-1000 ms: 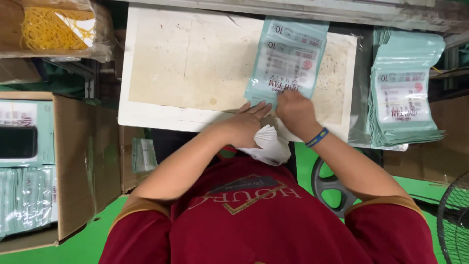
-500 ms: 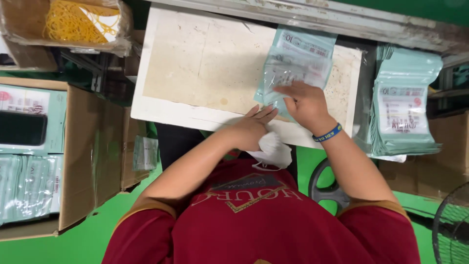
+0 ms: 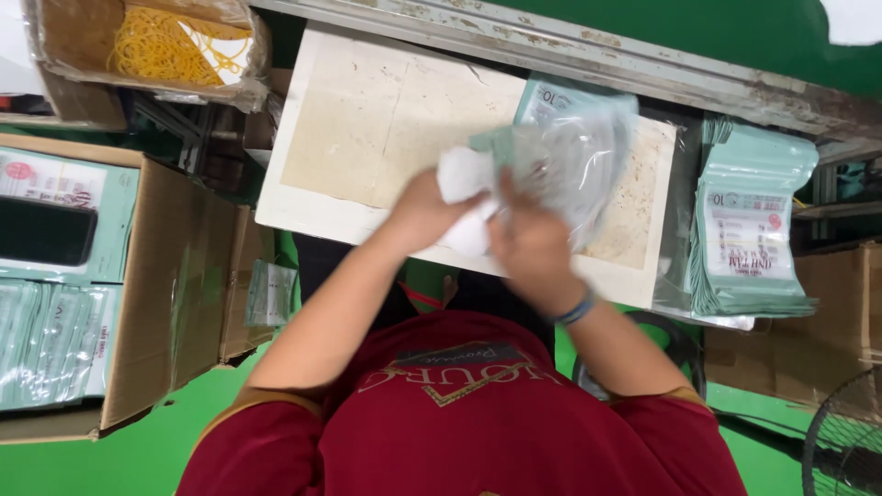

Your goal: The recorder is packaging face masks into individual plastic bags on a conveyor belt system.

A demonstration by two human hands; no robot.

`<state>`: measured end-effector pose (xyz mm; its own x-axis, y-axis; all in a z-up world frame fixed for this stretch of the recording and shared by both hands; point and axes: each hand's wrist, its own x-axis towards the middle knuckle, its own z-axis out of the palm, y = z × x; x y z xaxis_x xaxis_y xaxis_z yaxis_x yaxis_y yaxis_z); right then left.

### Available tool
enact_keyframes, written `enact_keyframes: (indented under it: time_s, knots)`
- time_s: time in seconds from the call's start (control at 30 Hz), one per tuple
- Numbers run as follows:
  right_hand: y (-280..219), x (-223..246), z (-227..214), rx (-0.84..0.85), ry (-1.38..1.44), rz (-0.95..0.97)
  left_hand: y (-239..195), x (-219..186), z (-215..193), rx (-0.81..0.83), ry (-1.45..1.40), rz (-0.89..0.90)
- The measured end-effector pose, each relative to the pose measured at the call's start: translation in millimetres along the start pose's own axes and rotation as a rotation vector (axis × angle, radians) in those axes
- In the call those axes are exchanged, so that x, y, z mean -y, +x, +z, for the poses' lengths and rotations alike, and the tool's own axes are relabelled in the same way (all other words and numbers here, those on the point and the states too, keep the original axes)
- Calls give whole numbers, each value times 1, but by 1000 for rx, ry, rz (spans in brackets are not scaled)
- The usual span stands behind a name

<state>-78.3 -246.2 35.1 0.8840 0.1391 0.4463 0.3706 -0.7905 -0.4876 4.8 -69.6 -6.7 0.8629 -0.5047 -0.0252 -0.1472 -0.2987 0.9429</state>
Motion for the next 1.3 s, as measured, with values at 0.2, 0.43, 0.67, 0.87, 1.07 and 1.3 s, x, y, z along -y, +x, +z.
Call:
enact_keyframes:
  time_s: [0.2, 0.43, 0.67, 0.87, 1.07, 1.3]
  knots:
    - [-17, -10, 33, -53, 14, -73, -18, 28, 34, -16, -837, -152]
    - [-26, 25, -16, 278, 294, -197, -55, 31, 56, 257, -1136, -285]
    - [3, -18, -47, 510, 522, -45, -81, -20, 46, 360, 599, 25]
    - [-12, -26, -59, 296, 489, 229, -83, -117, -10, -316, 387, 417]
    - [-9, -6, -61, 230, 446, 31, -72, -80, 1, -153, 304, 437]
    - [-32, -16, -83, 99, 623, 184, -70, -80, -7, 43, 256, 304]
